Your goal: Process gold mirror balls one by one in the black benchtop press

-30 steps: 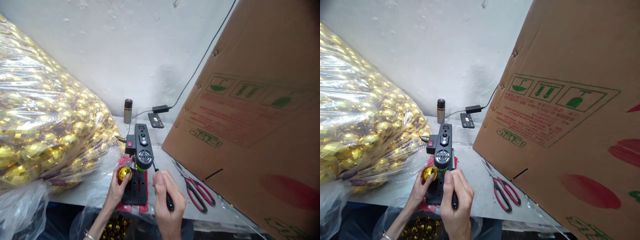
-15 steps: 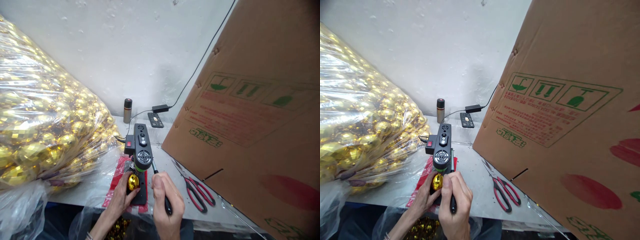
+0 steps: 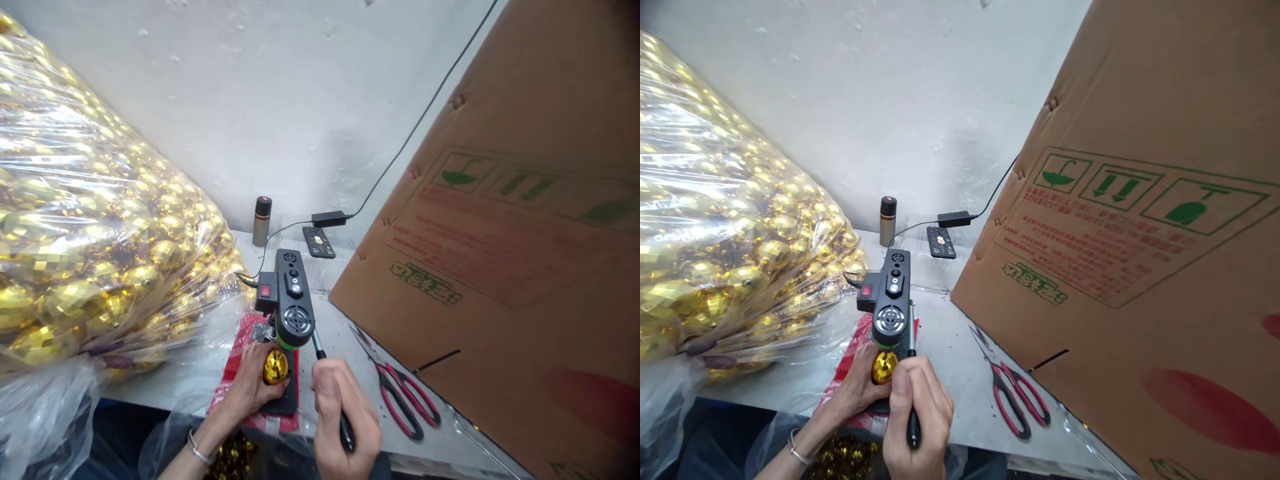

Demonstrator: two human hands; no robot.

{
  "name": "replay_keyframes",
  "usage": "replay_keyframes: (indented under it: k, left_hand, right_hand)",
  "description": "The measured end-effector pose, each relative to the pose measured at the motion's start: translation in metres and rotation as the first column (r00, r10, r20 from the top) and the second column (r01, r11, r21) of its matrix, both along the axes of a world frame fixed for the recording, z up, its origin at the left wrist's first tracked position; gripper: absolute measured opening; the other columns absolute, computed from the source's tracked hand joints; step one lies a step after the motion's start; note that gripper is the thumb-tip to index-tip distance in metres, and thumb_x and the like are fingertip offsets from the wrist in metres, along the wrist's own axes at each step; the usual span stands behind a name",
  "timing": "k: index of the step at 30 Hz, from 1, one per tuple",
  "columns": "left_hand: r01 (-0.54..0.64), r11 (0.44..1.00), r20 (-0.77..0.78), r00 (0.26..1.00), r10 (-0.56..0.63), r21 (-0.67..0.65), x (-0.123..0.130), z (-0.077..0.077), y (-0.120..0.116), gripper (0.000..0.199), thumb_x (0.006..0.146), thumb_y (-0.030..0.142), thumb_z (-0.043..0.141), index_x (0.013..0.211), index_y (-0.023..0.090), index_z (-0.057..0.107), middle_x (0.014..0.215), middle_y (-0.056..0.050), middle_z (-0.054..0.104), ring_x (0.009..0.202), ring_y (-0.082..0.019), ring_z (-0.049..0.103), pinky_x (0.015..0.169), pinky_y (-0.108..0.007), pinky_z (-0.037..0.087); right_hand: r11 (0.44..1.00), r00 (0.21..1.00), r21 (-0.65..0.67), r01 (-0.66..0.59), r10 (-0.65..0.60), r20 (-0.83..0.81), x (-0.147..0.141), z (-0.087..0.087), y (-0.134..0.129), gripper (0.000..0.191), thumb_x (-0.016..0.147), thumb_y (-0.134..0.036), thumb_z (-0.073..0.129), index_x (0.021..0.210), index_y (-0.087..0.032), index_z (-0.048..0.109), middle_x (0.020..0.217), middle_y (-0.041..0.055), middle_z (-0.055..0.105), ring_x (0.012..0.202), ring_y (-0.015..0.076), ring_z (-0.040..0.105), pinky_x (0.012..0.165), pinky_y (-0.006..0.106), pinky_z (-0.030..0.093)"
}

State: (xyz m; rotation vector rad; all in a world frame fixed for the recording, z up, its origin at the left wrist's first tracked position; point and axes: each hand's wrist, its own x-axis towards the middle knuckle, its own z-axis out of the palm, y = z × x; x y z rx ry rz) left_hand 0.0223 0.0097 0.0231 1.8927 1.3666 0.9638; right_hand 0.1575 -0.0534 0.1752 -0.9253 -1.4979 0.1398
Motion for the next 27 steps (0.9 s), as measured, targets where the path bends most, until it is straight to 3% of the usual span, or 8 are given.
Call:
replay_keyframes:
  k: [3,8,12,16,23,27]
  left_hand:
    - [0.009,1.000,0.003,1.000,-0.009,-0.021,0.000,-0.003,-0.001,0.044,0.072,0.033,0.082,0.113,0.022,0.070,0.109,-0.011,0.072,0.101,-0.034,0.066,0.093,-0.048,0.053]
    - [-0.018,1.000,0.000,1.000,0.018,-0.005,0.002,-0.008,-0.002,0.049,0.069,0.029,0.081,0.116,0.023,0.070,0.108,-0.010,0.073,0.102,-0.035,0.065,0.095,-0.049,0.052]
    - [0.001,1.000,0.012,1.000,-0.001,-0.030,0.002,-0.009,-0.001,0.049,0.070,0.030,0.081,0.117,0.022,0.070,0.110,-0.011,0.073,0.104,-0.035,0.066,0.097,-0.050,0.051]
    - [-0.016,0.999,0.024,1.000,0.017,-0.035,0.003,-0.010,-0.002,0.049,0.069,0.032,0.083,0.115,0.021,0.071,0.111,-0.012,0.073,0.106,-0.037,0.066,0.096,-0.052,0.051]
    - [-0.033,0.999,0.007,0.999,0.033,-0.022,0.005,-0.014,-0.003,0.046,0.069,0.030,0.082,0.112,0.021,0.070,0.106,-0.011,0.071,0.099,-0.035,0.064,0.091,-0.049,0.052]
    - [-0.029,0.999,-0.008,1.000,0.029,-0.024,0.004,-0.011,-0.003,0.043,0.071,0.029,0.080,0.111,0.021,0.069,0.106,-0.010,0.071,0.100,-0.034,0.063,0.091,-0.049,0.053]
  right_hand:
    - [0.999,0.999,0.001,0.032,-0.032,-0.043,-0.002,-0.010,-0.001,0.029,0.101,-0.004,0.046,0.080,-0.022,0.049,0.069,-0.0022,0.053,0.060,0.0108,0.052,0.055,0.025,0.040]
    - [0.992,0.996,0.095,0.087,-0.085,-0.026,-0.005,-0.041,0.003,0.032,0.103,-0.007,0.042,0.075,-0.023,0.046,0.066,-0.0035,0.052,0.056,0.0101,0.050,0.056,0.026,0.040]
    - [0.966,0.974,0.153,0.209,-0.192,-0.118,-0.013,-0.059,0.007,0.037,0.106,-0.014,0.040,0.071,-0.024,0.047,0.064,-0.0052,0.053,0.054,0.0106,0.047,0.073,0.030,0.047]
    - [0.966,0.964,0.121,0.230,-0.210,-0.162,-0.018,-0.061,0.008,0.038,0.107,-0.018,0.040,0.070,-0.024,0.046,0.063,-0.0064,0.051,0.054,0.0109,0.045,0.086,0.030,0.048]
    - [0.970,0.966,0.113,0.213,-0.192,-0.174,-0.019,-0.063,0.006,0.038,0.108,-0.018,0.038,0.071,-0.024,0.045,0.066,-0.0068,0.052,0.056,0.0096,0.047,0.085,0.028,0.048]
    - [0.966,0.964,0.136,0.220,-0.194,-0.184,-0.019,-0.065,0.007,0.039,0.108,-0.019,0.040,0.070,-0.023,0.045,0.066,-0.0063,0.051,0.056,0.0094,0.047,0.076,0.027,0.047]
